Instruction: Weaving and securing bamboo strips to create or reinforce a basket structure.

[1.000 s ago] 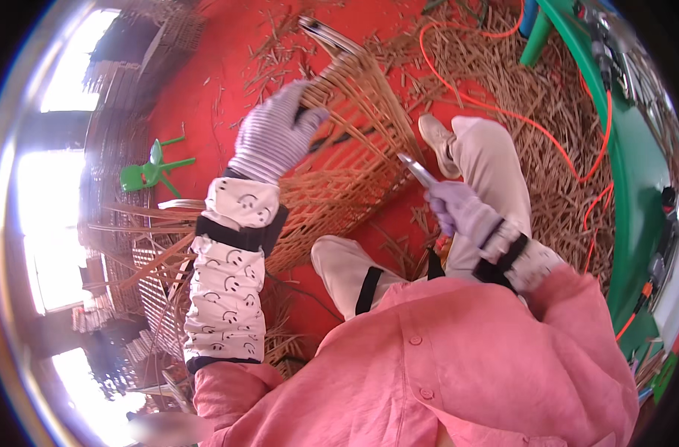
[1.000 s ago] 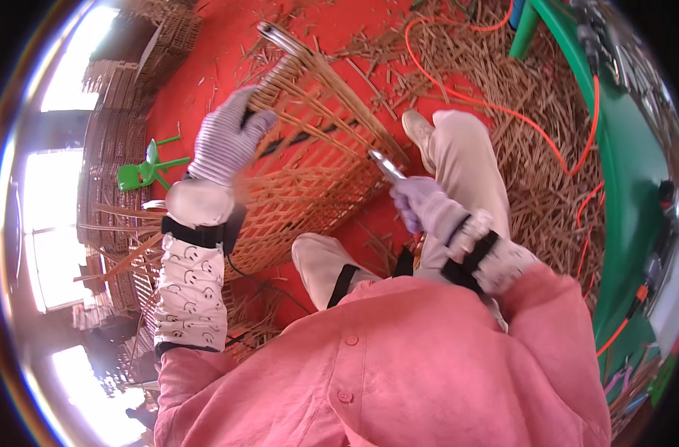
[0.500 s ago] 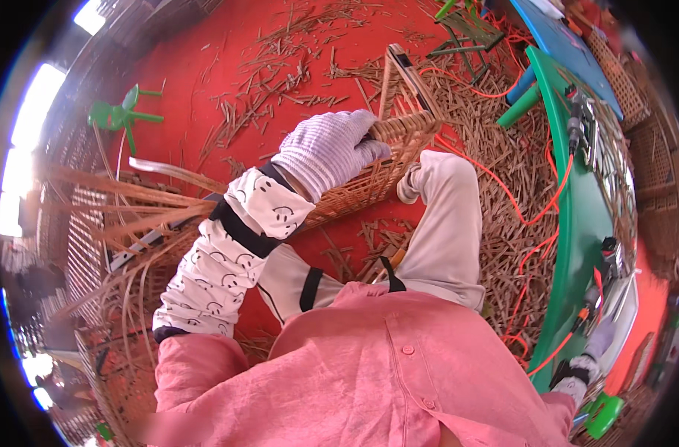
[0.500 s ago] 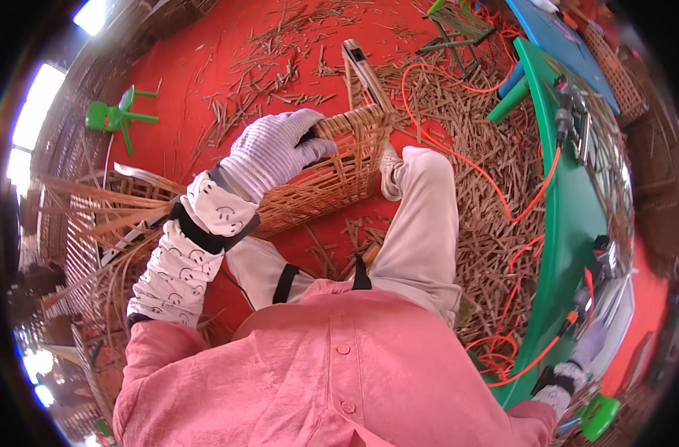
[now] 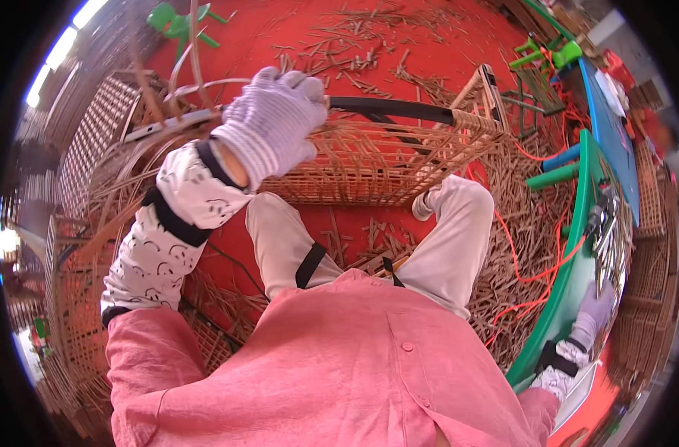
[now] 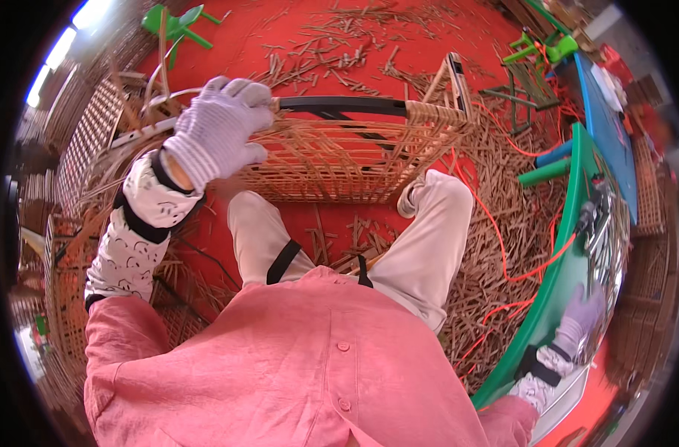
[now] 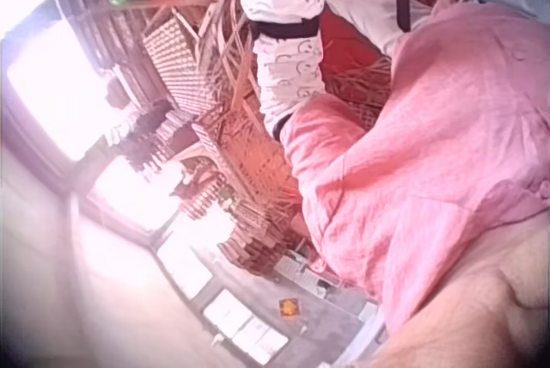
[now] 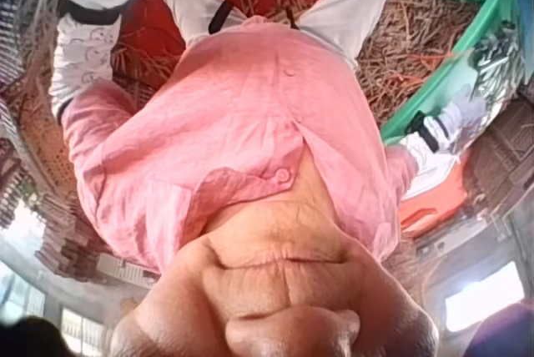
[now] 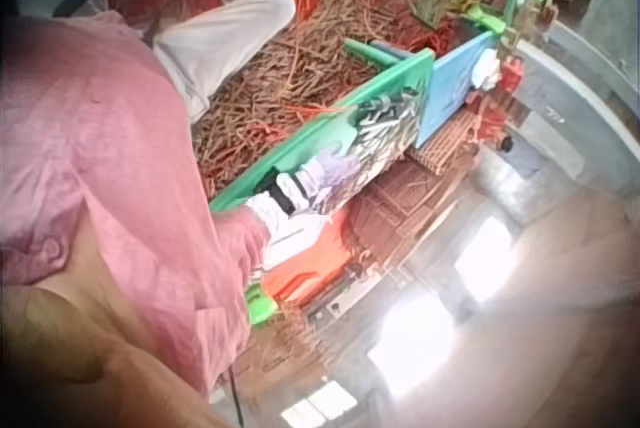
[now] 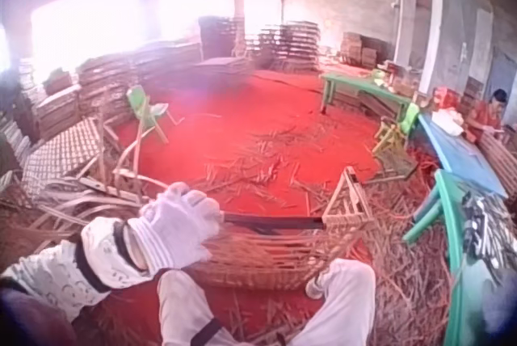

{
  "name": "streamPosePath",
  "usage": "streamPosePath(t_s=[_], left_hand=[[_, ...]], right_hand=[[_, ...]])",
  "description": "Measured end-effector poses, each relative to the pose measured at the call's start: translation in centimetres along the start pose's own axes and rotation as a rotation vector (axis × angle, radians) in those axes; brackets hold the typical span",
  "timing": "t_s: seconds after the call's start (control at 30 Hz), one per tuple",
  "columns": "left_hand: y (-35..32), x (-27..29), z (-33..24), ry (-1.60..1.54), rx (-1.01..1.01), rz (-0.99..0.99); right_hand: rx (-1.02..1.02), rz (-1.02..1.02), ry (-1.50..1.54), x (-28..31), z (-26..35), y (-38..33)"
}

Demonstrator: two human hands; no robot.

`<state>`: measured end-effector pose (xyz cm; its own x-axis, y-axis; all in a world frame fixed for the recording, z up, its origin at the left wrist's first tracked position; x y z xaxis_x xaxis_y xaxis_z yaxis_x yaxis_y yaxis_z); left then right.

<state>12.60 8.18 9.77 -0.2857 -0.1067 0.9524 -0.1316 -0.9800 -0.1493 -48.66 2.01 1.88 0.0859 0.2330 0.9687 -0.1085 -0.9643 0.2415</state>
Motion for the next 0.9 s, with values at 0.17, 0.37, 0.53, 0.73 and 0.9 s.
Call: streamPosePath(t_s=[0.17, 0.37, 0.53, 0.73, 0.9], left_hand=[[0.5, -2.1, -0.2, 0.32, 0.094, -0.065], [1.2, 1.2, -0.9, 0.26, -0.023, -0.189], [5.2, 7.5, -7.8, 0.167, -0.088, -0.011], [6.4, 8.6, -8.2, -0.45, -0.3, -0.117], [8.2, 1.0, 1.0, -0.974, -0.569, -0.507]], right_hand=[[0.533, -0.138, 0.241, 1.6, 16.4, 3.5], [0.825, -0.157, 0.441, 3.8, 26.1, 1.4], [1.153, -0.06, 0.813, 5.4, 33.1, -0.3], [0.932, 0.249, 1.241, 3.0, 37.1, 1.7], [0.779, 0.719, 1.754, 4.0, 40.0, 1.4]])
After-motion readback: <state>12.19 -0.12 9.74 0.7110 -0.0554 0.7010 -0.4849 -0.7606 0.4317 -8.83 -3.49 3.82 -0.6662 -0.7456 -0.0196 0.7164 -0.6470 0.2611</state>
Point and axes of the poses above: each hand's wrist, its own y-axis towards the middle knuckle, its own x-axis out of the back of the hand, z = x × y, the point moved 2 cm from there along y, towards the middle knuckle, and after that the axes turned 12 degrees about z, right-handed, at the moved point
